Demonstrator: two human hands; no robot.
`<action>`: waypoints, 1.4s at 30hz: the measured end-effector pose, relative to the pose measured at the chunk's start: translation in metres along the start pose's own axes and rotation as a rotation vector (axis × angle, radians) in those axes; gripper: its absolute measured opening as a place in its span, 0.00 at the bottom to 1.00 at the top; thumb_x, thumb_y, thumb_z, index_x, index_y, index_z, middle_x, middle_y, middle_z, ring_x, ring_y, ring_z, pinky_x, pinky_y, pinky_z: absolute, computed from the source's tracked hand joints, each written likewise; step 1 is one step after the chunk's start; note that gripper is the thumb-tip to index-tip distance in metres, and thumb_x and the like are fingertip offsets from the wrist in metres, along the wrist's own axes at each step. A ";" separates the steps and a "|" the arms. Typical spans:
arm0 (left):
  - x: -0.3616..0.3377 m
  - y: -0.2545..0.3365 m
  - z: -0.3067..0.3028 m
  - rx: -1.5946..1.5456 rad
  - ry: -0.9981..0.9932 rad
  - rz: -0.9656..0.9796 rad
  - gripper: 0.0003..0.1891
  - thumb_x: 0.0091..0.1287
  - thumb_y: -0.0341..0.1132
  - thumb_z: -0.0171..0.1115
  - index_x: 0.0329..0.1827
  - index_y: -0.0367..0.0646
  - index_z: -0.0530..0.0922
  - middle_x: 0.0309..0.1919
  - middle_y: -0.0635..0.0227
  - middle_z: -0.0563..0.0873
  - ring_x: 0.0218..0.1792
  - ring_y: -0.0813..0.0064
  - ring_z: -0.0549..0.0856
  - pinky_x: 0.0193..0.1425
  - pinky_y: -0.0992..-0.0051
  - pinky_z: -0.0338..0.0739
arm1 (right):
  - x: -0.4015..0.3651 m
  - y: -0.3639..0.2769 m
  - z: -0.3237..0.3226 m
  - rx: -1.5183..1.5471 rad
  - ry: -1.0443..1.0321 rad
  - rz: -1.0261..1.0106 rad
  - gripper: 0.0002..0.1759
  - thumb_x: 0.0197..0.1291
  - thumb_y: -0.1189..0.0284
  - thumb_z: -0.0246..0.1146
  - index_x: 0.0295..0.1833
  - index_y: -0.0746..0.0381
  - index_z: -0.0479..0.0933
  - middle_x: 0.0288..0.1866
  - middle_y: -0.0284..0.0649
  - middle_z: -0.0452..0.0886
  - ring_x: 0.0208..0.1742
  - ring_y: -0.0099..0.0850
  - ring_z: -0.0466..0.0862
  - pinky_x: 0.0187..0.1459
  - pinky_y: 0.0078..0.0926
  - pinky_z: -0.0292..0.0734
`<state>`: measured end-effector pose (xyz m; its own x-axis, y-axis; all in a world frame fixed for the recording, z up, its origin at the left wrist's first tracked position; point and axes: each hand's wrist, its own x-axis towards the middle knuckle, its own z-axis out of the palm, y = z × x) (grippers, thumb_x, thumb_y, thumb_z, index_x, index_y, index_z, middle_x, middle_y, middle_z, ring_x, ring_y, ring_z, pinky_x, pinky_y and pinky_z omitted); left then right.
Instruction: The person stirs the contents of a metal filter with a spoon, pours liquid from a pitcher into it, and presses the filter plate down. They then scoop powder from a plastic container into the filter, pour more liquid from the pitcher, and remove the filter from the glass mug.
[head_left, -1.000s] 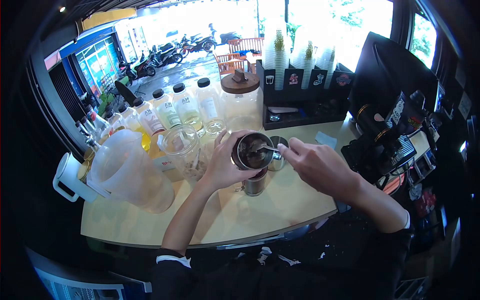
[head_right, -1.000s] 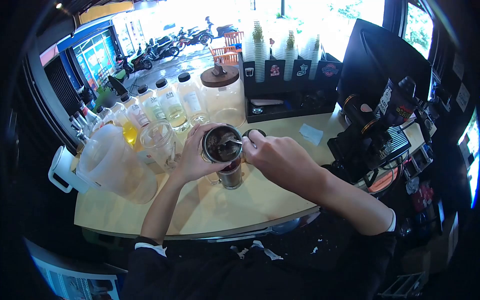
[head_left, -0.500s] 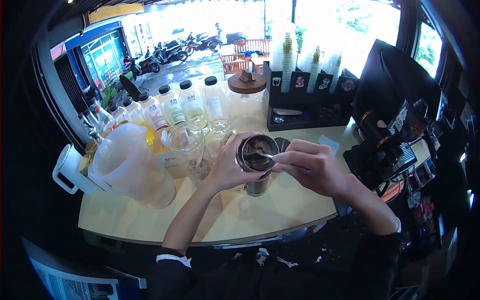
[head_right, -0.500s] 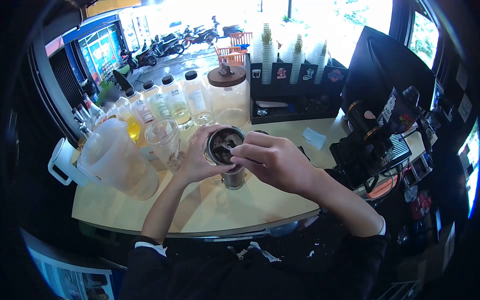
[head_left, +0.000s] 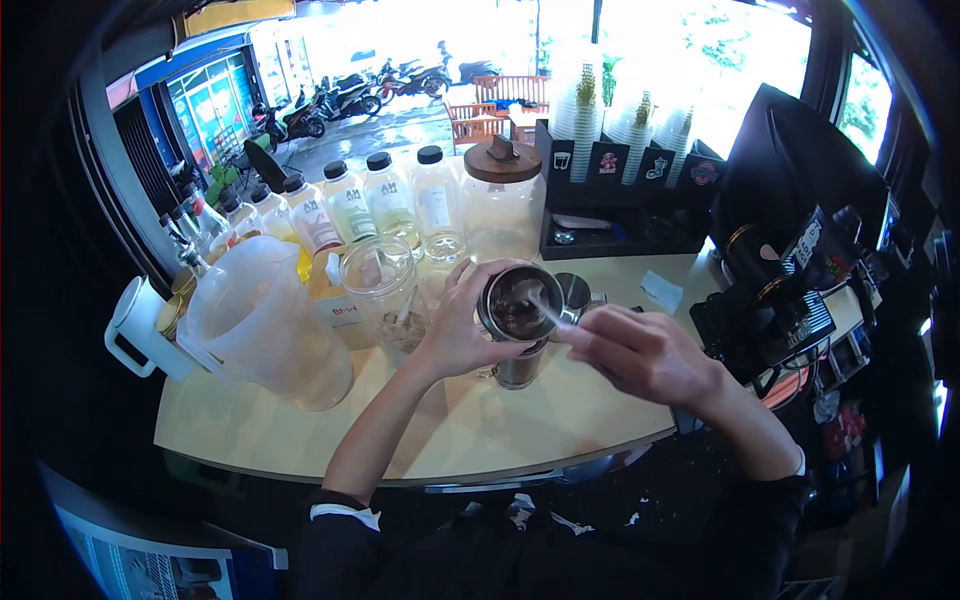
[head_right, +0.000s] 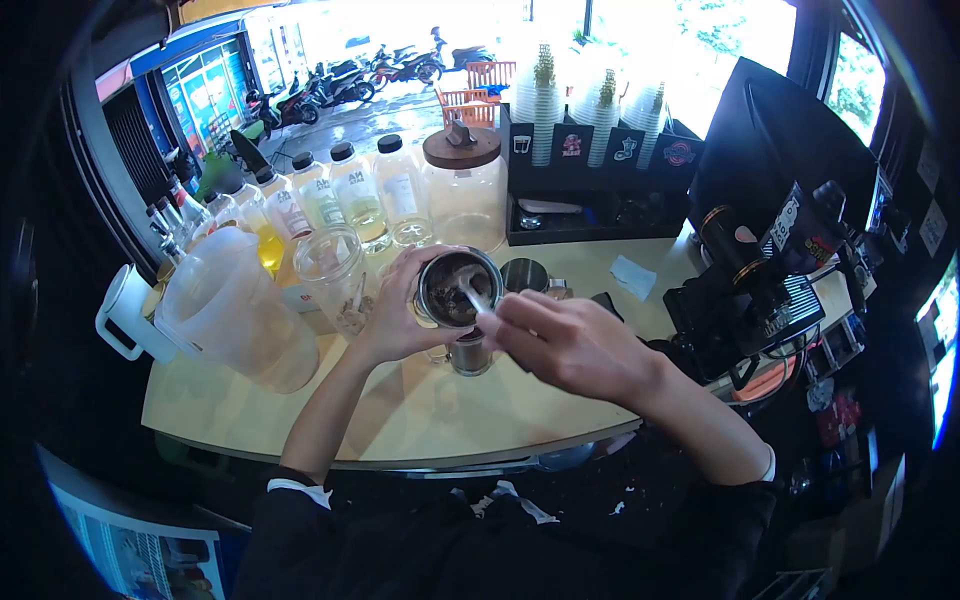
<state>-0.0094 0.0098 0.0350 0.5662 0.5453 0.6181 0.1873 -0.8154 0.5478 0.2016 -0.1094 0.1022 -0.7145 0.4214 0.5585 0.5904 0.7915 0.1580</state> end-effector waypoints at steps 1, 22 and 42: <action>0.000 0.000 0.000 0.025 0.010 0.005 0.44 0.38 0.44 0.80 0.62 0.45 0.71 0.53 0.62 0.79 0.59 0.61 0.75 0.67 0.61 0.64 | 0.000 -0.001 0.000 0.001 -0.001 -0.001 0.21 0.50 0.78 0.64 0.52 0.67 0.72 0.36 0.37 0.71 0.34 0.32 0.79 0.26 0.29 0.78; 0.002 -0.009 -0.001 -0.185 -0.073 0.069 0.43 0.47 0.43 0.74 0.67 0.47 0.62 0.60 0.64 0.75 0.65 0.59 0.72 0.76 0.49 0.42 | -0.003 0.005 0.005 0.017 0.092 0.036 0.26 0.50 0.81 0.63 0.58 0.66 0.72 0.37 0.39 0.72 0.34 0.34 0.79 0.30 0.30 0.78; 0.007 -0.006 -0.008 -0.149 -0.170 0.110 0.43 0.47 0.38 0.72 0.69 0.52 0.61 0.64 0.67 0.72 0.68 0.63 0.69 0.76 0.50 0.40 | 0.004 0.011 -0.008 0.539 0.113 0.341 0.06 0.56 0.82 0.66 0.40 0.65 0.81 0.33 0.40 0.81 0.31 0.28 0.82 0.32 0.23 0.77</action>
<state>-0.0133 0.0199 0.0406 0.7062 0.4036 0.5816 0.0035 -0.8235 0.5673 0.2080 -0.1025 0.1131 -0.4592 0.6622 0.5921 0.4845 0.7454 -0.4579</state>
